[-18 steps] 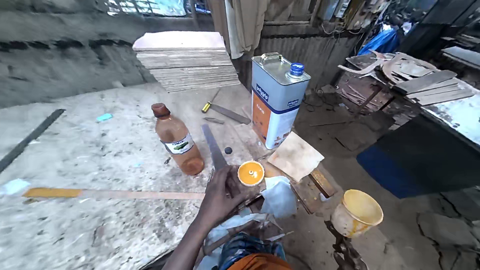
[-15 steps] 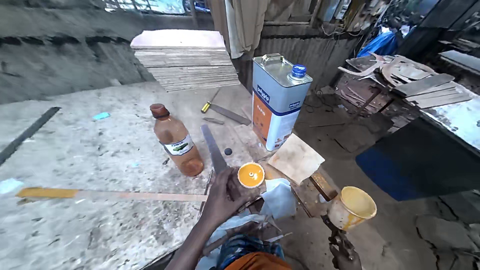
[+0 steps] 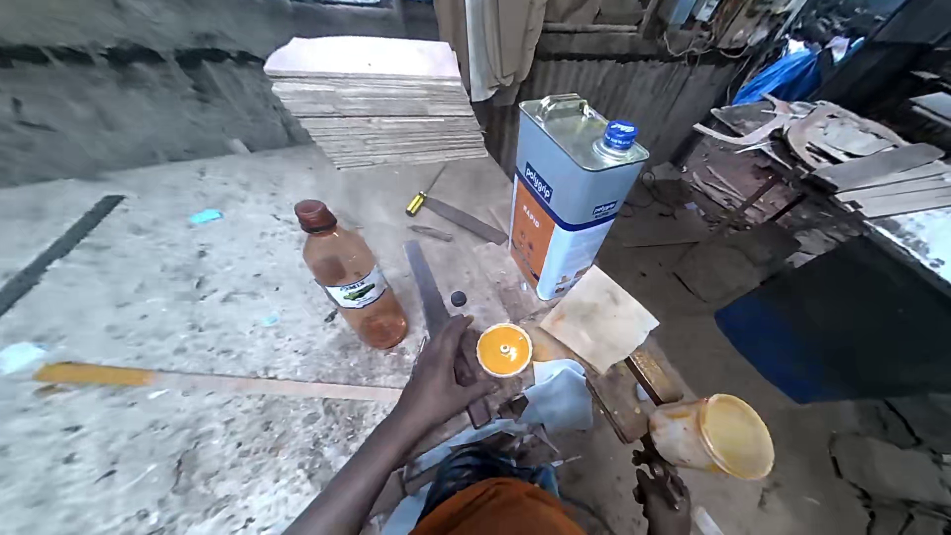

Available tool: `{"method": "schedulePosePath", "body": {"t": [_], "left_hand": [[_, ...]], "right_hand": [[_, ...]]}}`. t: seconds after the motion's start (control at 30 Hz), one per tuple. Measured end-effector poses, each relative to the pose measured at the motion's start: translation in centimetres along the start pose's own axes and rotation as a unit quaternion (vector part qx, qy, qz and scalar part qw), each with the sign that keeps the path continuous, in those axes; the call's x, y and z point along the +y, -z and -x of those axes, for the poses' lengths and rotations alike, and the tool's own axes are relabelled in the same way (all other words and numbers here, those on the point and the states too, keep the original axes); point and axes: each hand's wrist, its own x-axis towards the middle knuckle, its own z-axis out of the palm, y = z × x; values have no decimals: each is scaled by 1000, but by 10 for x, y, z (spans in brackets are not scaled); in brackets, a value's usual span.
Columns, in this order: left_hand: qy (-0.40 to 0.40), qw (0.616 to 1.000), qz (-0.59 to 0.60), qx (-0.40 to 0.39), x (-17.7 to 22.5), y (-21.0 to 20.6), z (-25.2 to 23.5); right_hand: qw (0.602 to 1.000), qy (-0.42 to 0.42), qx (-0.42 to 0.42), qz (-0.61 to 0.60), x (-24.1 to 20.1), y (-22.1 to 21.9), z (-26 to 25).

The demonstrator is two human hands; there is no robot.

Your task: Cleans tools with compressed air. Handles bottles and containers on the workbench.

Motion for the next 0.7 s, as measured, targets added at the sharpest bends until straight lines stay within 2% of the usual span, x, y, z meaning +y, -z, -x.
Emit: {"method": "schedulePosePath", "body": {"t": [0.13, 0.27, 0.4, 0.5, 0.7], "left_hand": [[-10, 1000, 6, 26, -10, 3, 5], [-18, 992, 55, 114, -14, 5, 21], [-18, 972, 69, 222, -20, 15, 34], [-14, 946, 59, 317, -35, 25, 40], [33, 922, 87, 377, -54, 44, 25]], "right_hand": [[996, 15, -21, 85, -15, -18, -27], [978, 33, -97, 181, -46, -40, -69], [983, 31, -119, 135, -67, -61, -79], [984, 87, -113, 109, -40, -63, -86], [986, 84, -112, 93, -33, -57, -88]]}}
